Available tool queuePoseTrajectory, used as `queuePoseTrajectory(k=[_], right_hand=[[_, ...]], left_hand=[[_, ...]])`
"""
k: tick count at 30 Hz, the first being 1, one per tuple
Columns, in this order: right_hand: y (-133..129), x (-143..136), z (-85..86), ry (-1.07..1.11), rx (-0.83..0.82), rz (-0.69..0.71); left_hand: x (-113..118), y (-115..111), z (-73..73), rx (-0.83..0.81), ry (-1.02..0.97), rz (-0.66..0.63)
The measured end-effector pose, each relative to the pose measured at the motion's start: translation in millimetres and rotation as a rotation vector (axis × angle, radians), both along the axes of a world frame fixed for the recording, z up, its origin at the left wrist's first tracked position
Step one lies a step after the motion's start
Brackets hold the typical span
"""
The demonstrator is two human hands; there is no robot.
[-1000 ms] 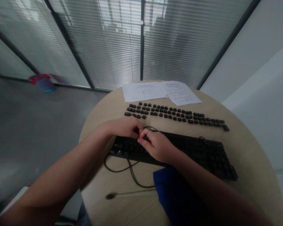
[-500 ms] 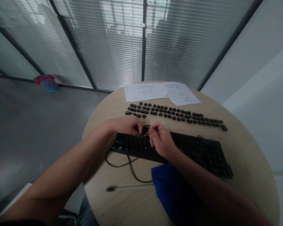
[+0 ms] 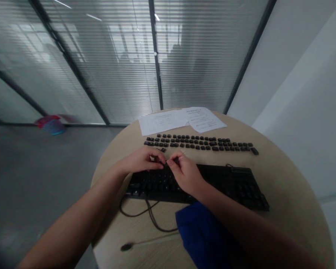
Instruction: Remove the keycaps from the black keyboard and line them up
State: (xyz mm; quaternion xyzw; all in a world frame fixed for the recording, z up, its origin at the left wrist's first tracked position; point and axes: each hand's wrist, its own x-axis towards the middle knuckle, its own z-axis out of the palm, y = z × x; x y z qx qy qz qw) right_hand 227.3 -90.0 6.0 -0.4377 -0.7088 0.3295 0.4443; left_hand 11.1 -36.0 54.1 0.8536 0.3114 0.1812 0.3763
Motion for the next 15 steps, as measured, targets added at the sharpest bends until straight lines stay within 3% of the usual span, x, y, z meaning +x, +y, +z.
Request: queuePoseTrajectory(k=[5,10,15], right_hand=[[8.4,7.0,20.4,-0.034,-0.002,0.044],[22.2,25.5,41.1,0.036,-0.003,-0.047],[28.2,38.7,52.4,0.111,-0.069,-0.080]], left_hand=[[-5.8,8.6,-6.3,-0.010,-0.056,0.054],[-9.7,35.3,-8.4,0.049,-0.120,0.214],[14.3,59.4,-13.5,0.332,0.164,0.182]])
